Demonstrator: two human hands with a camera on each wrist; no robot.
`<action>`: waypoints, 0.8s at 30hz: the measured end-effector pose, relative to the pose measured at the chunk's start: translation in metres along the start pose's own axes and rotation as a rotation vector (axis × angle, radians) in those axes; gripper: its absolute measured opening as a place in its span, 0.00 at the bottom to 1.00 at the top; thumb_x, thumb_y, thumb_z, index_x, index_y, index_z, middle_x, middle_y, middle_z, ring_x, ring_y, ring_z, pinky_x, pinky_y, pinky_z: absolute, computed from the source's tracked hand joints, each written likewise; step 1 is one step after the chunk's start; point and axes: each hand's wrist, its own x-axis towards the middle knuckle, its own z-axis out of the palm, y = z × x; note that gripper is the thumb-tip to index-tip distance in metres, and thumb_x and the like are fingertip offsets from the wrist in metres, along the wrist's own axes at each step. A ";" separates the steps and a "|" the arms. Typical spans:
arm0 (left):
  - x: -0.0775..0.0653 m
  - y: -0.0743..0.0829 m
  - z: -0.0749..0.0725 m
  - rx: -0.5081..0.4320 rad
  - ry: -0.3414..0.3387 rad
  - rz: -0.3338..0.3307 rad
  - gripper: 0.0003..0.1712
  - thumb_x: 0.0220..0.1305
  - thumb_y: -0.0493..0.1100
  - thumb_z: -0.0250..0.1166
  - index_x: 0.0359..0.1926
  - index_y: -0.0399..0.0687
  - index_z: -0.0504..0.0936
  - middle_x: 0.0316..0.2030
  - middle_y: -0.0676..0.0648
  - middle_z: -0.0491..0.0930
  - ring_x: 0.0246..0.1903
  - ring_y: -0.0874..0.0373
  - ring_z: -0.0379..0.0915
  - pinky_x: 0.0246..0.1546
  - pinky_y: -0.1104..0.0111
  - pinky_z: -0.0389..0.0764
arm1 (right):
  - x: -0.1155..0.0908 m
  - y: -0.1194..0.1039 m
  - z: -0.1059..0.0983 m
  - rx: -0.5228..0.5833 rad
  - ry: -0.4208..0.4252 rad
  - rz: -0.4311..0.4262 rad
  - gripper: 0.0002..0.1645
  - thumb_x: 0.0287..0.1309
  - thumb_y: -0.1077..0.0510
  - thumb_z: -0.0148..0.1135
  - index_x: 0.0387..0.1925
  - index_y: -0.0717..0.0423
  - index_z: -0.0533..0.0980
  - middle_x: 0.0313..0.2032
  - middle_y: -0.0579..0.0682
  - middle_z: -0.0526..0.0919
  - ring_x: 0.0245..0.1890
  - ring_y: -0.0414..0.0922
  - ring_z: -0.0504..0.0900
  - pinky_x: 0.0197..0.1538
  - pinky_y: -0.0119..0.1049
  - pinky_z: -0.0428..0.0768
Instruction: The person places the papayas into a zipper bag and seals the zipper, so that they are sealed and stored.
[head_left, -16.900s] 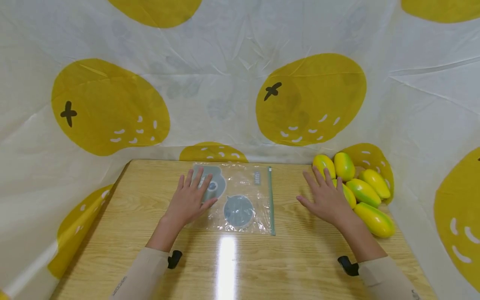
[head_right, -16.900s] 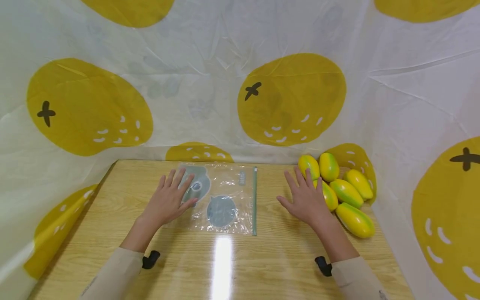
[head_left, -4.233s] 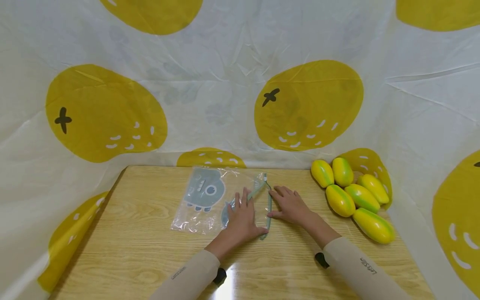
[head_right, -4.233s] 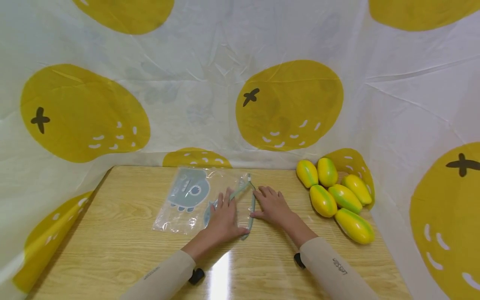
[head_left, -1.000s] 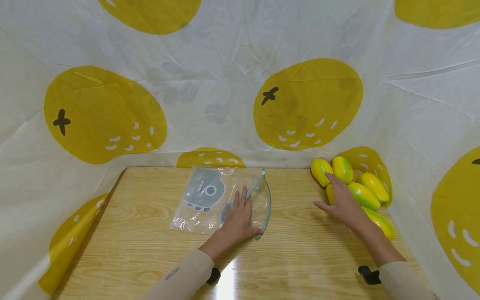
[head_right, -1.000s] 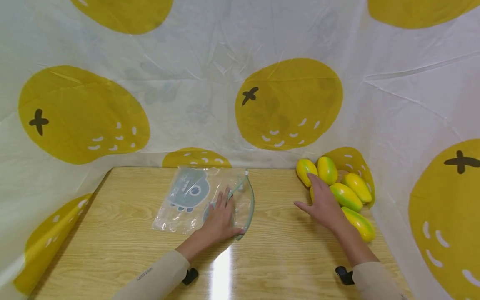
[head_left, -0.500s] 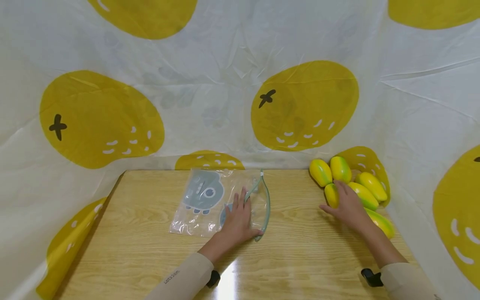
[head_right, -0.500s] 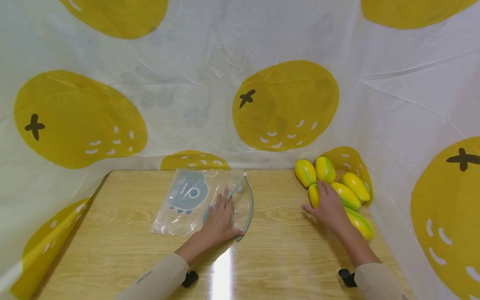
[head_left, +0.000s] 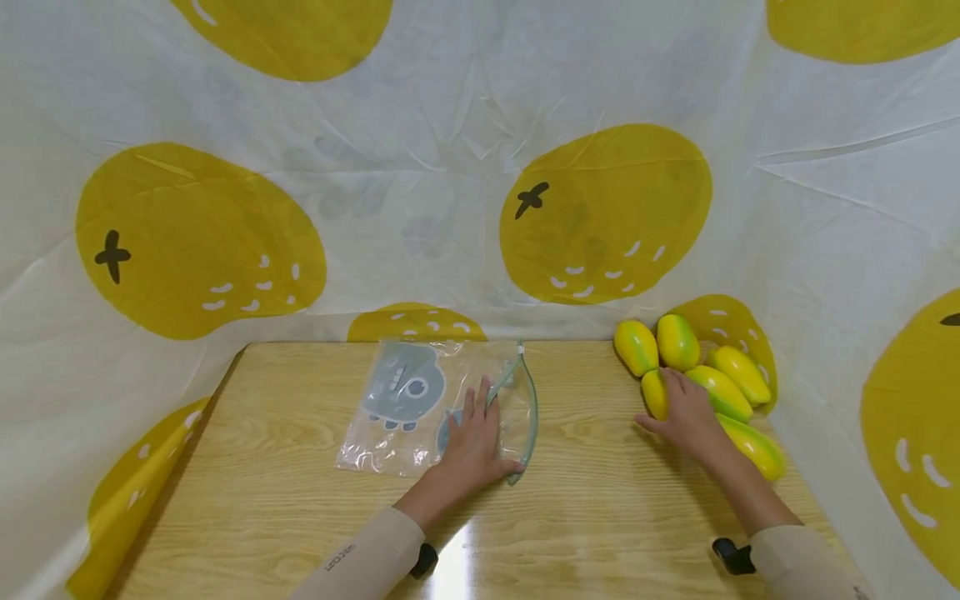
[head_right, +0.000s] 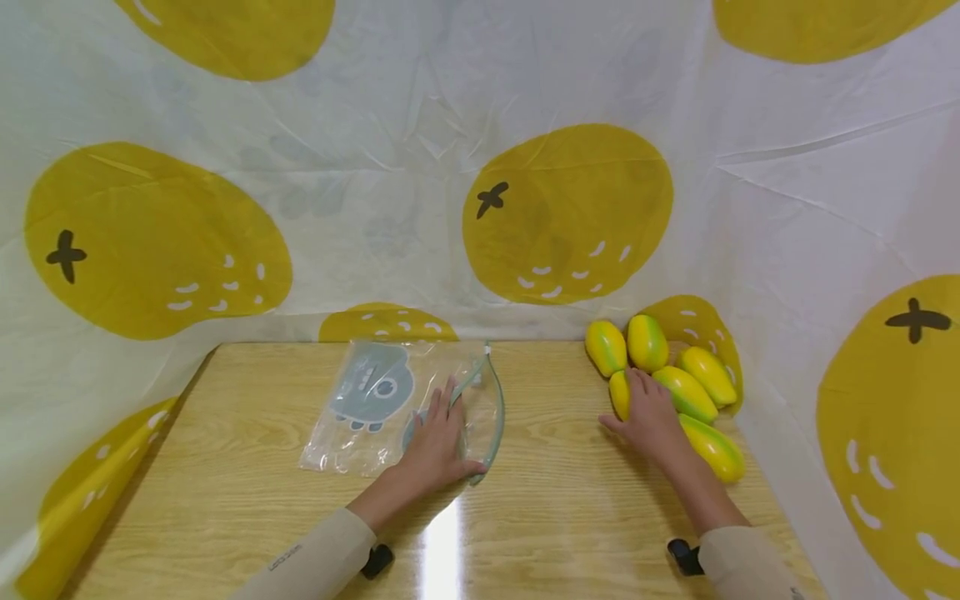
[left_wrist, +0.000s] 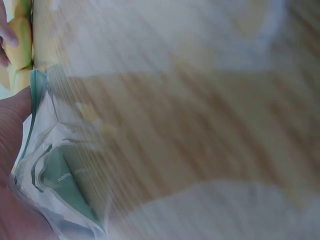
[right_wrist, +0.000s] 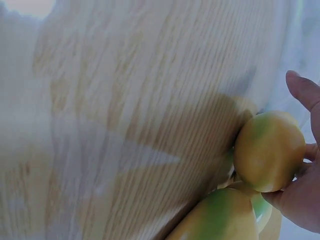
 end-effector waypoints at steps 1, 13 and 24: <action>0.000 0.000 0.000 0.001 0.001 0.001 0.74 0.43 0.72 0.80 0.79 0.38 0.56 0.83 0.39 0.35 0.81 0.33 0.39 0.65 0.25 0.61 | 0.000 0.000 0.001 0.004 -0.003 0.000 0.58 0.56 0.50 0.77 0.71 0.80 0.55 0.68 0.82 0.60 0.65 0.81 0.59 0.65 0.76 0.61; 0.001 -0.002 -0.004 0.002 -0.001 0.002 0.73 0.43 0.71 0.80 0.79 0.37 0.56 0.83 0.39 0.35 0.81 0.34 0.40 0.65 0.25 0.61 | -0.006 -0.007 0.007 0.030 -0.002 -0.001 0.55 0.54 0.57 0.78 0.73 0.72 0.55 0.67 0.81 0.60 0.63 0.81 0.62 0.61 0.77 0.66; 0.000 -0.001 -0.002 -0.008 0.005 0.010 0.73 0.43 0.70 0.81 0.79 0.37 0.55 0.83 0.40 0.34 0.80 0.34 0.41 0.65 0.25 0.62 | -0.007 -0.007 0.005 0.081 -0.052 0.036 0.57 0.56 0.60 0.76 0.74 0.77 0.50 0.68 0.82 0.58 0.66 0.77 0.62 0.65 0.73 0.66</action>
